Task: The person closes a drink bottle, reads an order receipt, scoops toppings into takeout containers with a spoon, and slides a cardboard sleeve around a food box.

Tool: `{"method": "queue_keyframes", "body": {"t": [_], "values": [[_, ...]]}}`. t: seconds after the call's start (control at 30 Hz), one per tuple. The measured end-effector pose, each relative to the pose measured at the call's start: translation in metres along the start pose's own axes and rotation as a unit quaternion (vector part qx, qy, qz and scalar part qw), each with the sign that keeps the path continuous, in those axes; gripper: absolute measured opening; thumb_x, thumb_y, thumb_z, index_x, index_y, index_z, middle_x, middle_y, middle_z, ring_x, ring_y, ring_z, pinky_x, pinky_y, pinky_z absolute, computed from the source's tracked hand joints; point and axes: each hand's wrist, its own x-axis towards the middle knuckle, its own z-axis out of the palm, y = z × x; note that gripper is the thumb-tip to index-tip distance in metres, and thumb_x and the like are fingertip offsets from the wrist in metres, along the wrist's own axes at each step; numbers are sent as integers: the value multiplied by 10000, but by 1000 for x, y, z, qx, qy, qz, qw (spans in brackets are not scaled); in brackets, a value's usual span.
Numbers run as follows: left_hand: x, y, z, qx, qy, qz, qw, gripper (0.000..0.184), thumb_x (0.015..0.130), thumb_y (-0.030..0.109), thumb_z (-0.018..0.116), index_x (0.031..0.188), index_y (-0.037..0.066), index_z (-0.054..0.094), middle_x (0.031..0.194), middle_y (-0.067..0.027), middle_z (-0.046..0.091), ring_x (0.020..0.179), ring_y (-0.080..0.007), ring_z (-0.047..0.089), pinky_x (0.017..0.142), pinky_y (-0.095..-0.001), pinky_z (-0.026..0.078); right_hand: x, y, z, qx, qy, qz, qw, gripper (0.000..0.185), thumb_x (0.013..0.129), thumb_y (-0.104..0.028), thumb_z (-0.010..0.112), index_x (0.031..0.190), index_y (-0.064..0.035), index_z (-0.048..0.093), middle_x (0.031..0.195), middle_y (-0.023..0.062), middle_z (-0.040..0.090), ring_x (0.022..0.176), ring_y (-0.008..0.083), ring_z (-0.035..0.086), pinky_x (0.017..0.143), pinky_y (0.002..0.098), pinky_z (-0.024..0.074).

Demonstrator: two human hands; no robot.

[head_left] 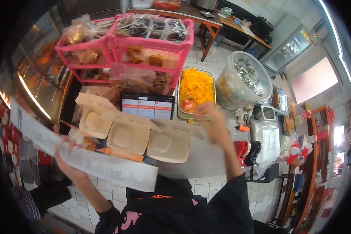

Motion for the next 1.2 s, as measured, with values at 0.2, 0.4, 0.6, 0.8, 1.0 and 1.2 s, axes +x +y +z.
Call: {"method": "queue_keyframes", "body": {"t": [0.2,0.4,0.6,0.8,1.0,1.2], "values": [[-8,37,-38,2,16,104,994,549,891,143,420,1386,80,192,996,-42,432,764,-124,402,716,-257,396,110,258,-202,-382,139,19,914,201,746,-127,658,909,-27,597,871,101,635,775,199,612,605,310,470],[-58,39,-24,154,98,190,965,496,919,168,396,1372,87,211,997,-38,447,789,-131,446,705,-229,442,125,337,-224,-356,-102,42,928,523,607,-122,743,1088,-60,547,903,155,578,820,266,596,585,340,527],[-92,45,-35,179,176,218,943,484,916,170,400,1362,84,233,1024,-53,459,806,-144,457,704,-239,453,128,346,-234,-396,-166,223,875,360,566,4,670,905,-70,575,876,152,569,808,277,606,692,382,515],[-94,55,-45,155,176,179,955,471,892,157,451,1327,69,294,1036,-69,480,822,-140,473,762,-252,451,119,353,-230,-357,-187,-60,913,314,532,39,631,824,-76,607,879,107,591,921,322,554,815,356,442],[-125,74,-38,217,275,205,914,487,891,168,432,1349,84,289,1071,-77,481,853,-146,500,808,-269,454,130,369,-245,-407,34,-36,912,269,659,6,594,917,-67,612,925,131,593,873,308,561,781,369,439],[-137,97,-62,208,387,138,888,486,893,313,378,1298,43,372,1136,-89,522,844,-165,500,783,-286,440,102,104,-151,-48,218,-31,974,167,826,-17,556,987,-9,598,966,52,609,861,129,564,754,227,449]]}}
